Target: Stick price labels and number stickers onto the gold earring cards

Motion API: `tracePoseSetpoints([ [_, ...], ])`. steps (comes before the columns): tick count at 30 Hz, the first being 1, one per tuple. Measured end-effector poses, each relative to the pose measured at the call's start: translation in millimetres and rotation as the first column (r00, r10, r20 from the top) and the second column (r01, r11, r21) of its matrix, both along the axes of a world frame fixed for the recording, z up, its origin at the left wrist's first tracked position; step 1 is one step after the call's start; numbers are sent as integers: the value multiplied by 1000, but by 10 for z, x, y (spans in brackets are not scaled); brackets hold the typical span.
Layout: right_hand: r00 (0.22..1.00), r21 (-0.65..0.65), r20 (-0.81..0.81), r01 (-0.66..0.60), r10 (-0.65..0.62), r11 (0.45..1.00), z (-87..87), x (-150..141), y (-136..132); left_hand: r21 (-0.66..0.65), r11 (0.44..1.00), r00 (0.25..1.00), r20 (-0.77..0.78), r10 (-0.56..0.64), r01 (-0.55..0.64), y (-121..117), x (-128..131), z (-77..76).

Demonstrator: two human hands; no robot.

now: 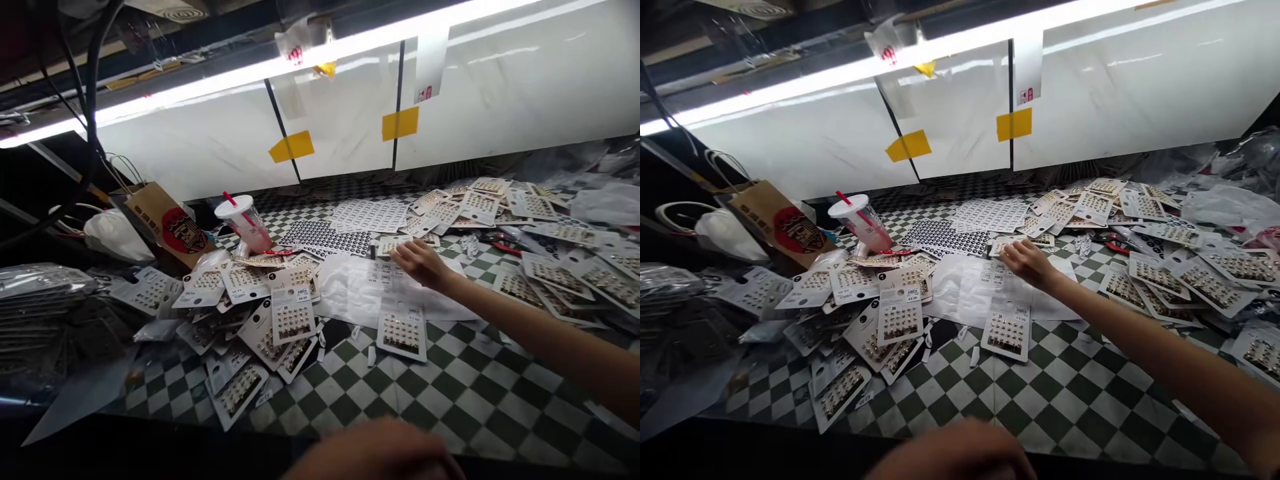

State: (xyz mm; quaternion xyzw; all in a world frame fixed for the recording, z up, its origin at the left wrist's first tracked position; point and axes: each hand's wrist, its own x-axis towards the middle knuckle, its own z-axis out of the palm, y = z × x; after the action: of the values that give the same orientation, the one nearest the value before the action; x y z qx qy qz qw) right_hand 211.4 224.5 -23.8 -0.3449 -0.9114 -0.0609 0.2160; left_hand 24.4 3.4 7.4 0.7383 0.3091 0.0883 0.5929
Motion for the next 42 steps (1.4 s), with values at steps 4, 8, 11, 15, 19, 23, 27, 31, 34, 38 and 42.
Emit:
tracePoseSetpoints([
  [4,998,43,-42,-35,36,998,10,254,-616,-59,840,813,220,539,-540,684,-29,125],
  [8,985,112,-90,-139,150,984,-69,251,-894,-99,751,694,319,645,-653,1258,83,63],
  [11,978,77,-89,-180,187,981,-48,158,-903,-146,634,539,405,739,-760,1444,113,-70],
  [15,931,-34,-358,-87,69,996,59,59,-818,-88,573,494,413,765,-815,1509,103,-227],
  [19,720,-558,-624,-140,-303,818,128,56,-649,61,685,662,331,672,-726,1580,166,-264],
  [23,684,-670,-567,-58,-459,740,96,347,-433,303,762,819,154,553,-572,1746,158,-232],
  [27,657,-658,-441,227,-611,718,-7,800,-230,496,798,893,-93,440,-342,1913,89,-252],
  [31,668,-502,-369,442,-646,744,-87,911,-187,548,830,890,-320,325,-106,1995,61,-288],
  [34,773,-386,-354,392,-527,835,-129,705,-291,585,811,865,-398,306,-18,1991,41,-313],
  [38,928,-341,-277,148,-250,928,-253,327,-475,656,755,839,-421,345,19,1945,24,-368],
  [42,975,-336,-206,15,-89,942,-440,130,-563,705,709,838,-405,365,32,1911,19,-422],
])
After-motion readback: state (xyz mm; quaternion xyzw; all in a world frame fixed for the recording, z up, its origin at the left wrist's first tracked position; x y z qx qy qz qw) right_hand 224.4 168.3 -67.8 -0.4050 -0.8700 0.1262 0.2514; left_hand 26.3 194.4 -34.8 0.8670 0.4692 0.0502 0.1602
